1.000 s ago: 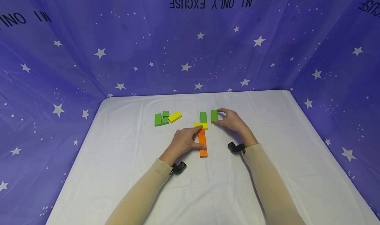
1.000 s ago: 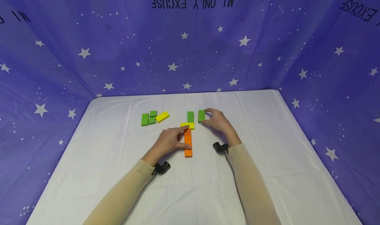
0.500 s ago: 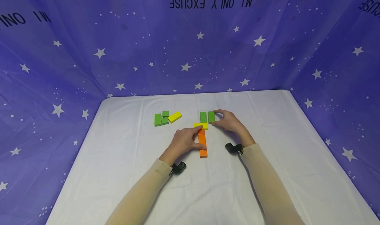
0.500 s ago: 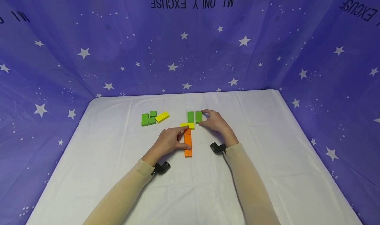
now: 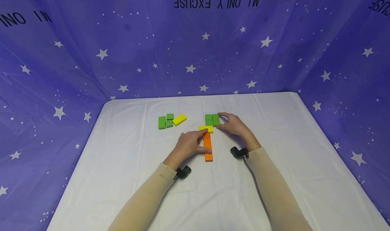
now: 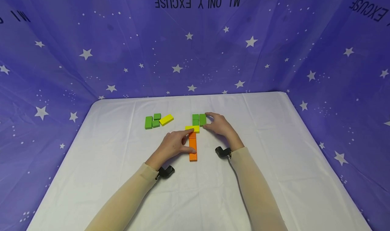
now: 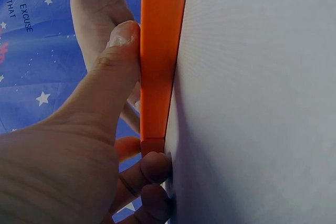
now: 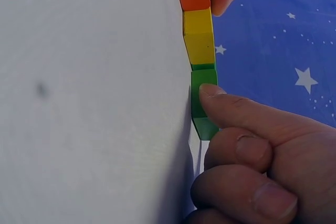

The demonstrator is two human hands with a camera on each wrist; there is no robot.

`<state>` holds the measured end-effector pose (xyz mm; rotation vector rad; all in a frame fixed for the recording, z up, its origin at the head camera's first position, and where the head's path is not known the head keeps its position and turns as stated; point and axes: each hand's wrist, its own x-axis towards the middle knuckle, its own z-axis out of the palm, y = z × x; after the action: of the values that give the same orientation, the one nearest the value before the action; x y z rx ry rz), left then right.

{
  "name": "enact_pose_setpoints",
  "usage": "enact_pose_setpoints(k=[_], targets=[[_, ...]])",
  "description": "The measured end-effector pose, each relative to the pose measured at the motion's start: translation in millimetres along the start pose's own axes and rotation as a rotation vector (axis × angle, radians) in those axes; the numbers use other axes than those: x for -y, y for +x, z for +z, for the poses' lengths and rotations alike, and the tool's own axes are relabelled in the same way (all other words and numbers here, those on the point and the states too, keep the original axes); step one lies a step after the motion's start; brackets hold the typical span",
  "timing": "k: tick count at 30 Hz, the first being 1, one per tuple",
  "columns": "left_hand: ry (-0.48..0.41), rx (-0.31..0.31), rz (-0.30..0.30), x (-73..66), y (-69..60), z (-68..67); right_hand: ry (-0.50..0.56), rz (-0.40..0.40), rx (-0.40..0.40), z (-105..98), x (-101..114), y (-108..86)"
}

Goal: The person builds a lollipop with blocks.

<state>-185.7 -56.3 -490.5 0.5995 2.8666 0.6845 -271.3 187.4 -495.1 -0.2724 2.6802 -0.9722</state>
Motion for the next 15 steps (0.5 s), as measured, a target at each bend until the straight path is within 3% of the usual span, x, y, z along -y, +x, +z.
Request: enact_pose_setpoints(k=[15], targets=[[-0.009, -0.001, -0.006, -0.7, -0.5, -0.5, 0.007, -0.001, 0.005, 0.4, 2.5, -0.3]])
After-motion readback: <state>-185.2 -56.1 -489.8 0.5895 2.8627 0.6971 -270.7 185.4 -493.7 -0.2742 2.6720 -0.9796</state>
